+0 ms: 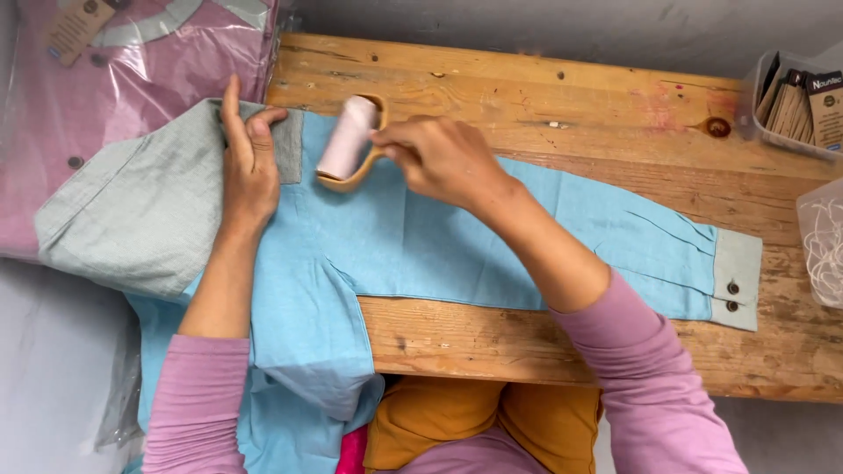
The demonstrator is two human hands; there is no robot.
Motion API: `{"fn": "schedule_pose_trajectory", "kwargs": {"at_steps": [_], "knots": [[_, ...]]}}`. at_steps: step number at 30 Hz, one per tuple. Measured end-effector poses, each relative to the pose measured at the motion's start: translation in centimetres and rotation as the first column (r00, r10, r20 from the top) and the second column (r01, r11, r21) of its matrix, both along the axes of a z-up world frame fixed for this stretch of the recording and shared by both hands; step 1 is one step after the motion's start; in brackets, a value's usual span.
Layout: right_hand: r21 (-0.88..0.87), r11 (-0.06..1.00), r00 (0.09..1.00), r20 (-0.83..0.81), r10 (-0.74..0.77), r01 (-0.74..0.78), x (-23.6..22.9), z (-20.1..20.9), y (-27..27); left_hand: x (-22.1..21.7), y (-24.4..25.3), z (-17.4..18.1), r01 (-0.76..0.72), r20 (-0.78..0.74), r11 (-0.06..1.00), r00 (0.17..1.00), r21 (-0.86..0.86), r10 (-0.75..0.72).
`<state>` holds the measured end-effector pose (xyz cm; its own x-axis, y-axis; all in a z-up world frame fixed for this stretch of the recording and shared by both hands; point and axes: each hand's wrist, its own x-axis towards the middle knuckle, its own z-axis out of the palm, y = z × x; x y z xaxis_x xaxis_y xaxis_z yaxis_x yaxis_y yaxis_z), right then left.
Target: The person uses a lint roller to remove lint from a light blue shirt laid on a wooden table. They roll the tool over the front, sleeves, and back of the shirt, then fold the shirt and continue rolling the folded surface.
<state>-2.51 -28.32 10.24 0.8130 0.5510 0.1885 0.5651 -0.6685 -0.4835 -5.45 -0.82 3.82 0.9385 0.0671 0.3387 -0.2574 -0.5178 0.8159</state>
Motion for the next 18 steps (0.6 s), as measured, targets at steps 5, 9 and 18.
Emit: {"fn": "schedule_pose_trajectory", "kwargs": {"at_steps": [5, 9, 18], "knots": [[0.109, 0.989, 0.993, -0.050, 0.108, -0.102, -2.0, -0.2, -8.8, 0.3, 0.5, -0.6, 0.019, 0.020, 1.000, 1.000, 0.012, -0.019], [-0.041, 0.999, 0.975, -0.219, -0.034, 0.026, -7.2, 1.0, -24.5, 0.4, 0.5, -0.9, 0.019, 0.058, 0.998, 0.998, 0.054, -0.022], [-0.114, 0.993, 0.992, -0.130, -0.008, -0.007, -9.8, 8.0, -21.7, 0.0, 0.4, 0.3, 0.042, 0.003, 0.994, 0.999, 0.105, -0.042]]}}
